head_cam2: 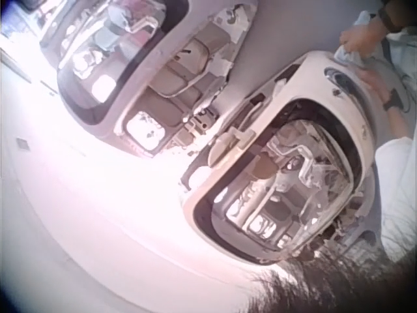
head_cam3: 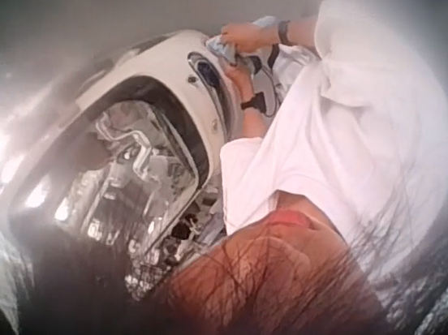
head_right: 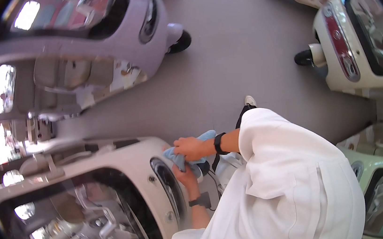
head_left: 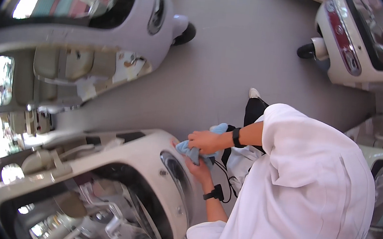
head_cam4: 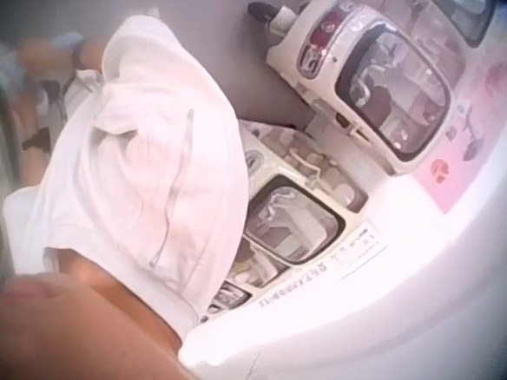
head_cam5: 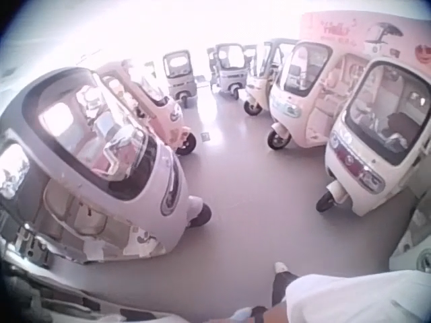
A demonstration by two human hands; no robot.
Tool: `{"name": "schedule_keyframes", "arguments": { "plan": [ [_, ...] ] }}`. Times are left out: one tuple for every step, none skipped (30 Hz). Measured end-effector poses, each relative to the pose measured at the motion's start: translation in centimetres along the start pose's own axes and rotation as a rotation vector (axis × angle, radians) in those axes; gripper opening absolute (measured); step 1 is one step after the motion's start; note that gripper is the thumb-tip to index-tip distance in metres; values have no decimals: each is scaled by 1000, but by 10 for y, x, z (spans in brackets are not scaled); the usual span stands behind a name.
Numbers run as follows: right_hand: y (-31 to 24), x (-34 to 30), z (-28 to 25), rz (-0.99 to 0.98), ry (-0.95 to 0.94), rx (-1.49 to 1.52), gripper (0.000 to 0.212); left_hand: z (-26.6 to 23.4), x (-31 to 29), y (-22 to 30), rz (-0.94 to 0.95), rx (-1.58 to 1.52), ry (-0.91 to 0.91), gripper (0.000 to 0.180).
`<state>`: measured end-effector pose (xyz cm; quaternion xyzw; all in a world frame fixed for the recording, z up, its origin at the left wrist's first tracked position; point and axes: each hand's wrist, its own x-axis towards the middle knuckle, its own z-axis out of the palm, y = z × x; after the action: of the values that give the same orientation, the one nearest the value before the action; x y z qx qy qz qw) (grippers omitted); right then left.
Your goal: The person wipes the windshield, frame, and seat of a small electric vehicle with a cloth before moving to a second vehicle to wipe its windshield and seat.
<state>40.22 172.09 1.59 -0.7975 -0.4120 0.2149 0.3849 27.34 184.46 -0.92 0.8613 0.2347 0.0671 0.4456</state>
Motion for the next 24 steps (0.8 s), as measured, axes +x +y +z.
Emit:
{"name": "schedule_keyframes", "arguments": {
  "plan": [
    [7, -11, -19, 42, 71, 67, 34, 5, 11, 44, 65, -99, -23, 38],
    [17, -28, -41, 100, 151, 116, 34, 19, 18, 60, 168, -9, -25, 37],
    [25, -46, -65, 119, 202, 102, 34, 35, 26, 73, 162, -49, -117, 37],
    [33, -66, -91, 160, 306, 164, 33, 52, 35, 89, 158, -84, -209, 38],
    [39, -86, -114, 197, 409, 227, 32, 71, 43, 109, 206, -84, -239, 38],
    [46, -108, -136, 209, 464, 211, 32, 91, 49, 133, 299, -111, -318, 40],
    [52, -132, -159, 264, 549, 242, 33, 112, 52, 158, 391, -140, -398, 42],
    [57, -157, -180, 319, 637, 273, 34, 133, 54, 184, 438, -145, -432, 42],
    [61, -186, -200, 341, 737, 252, 33, 157, 52, 212, 480, -159, -531, 45],
    [65, -213, -220, 346, 785, 231, 33, 180, 50, 238, 518, -170, -615, 48],
    [68, -240, -238, 360, 871, 229, 32, 203, 46, 263, 561, -177, -643, 48],
    [74, -269, -252, 381, 964, 221, 32, 228, 39, 287, 569, -195, -748, 51],
    [82, -294, -262, 407, 1041, 217, 32, 251, 33, 309, 568, -205, -853, 55],
    [84, -320, -273, 430, 1090, 194, 32, 273, 24, 332, 605, -212, -897, 55],
    [82, -344, -284, 491, 1164, 206, 33, 292, 14, 354, 643, -212, -987, 58],
    [83, -365, -290, 554, 1237, 223, 34, 312, 5, 371, 678, -209, -1078, 61],
    [86, -387, -291, 580, 1276, 208, 34, 333, -4, 385, 702, -214, -1119, 61],
    [87, -408, -292, 606, 1374, 163, 34, 353, -13, 400, 722, -191, -1231, 65],
    [88, -429, -296, 630, 1467, 117, 34, 372, -24, 417, 740, -167, -1339, 68],
    [89, -451, -299, 647, 1489, 102, 34, 392, -36, 434, 755, -172, -1366, 68],
    [85, -471, -303, 699, 1575, 70, 34, 410, -50, 452, 843, -194, -1465, 72],
    [83, -485, -306, 748, 1663, 42, 35, 427, -59, 466, 931, -212, -1562, 76],
    [81, -497, -310, 765, 1690, 37, 35, 442, -67, 476, 981, -199, -1617, 82],
    [79, -513, -318, 798, 1761, -17, 36, 457, -80, 492, 996, -198, -1646, 82]
  ]
}}
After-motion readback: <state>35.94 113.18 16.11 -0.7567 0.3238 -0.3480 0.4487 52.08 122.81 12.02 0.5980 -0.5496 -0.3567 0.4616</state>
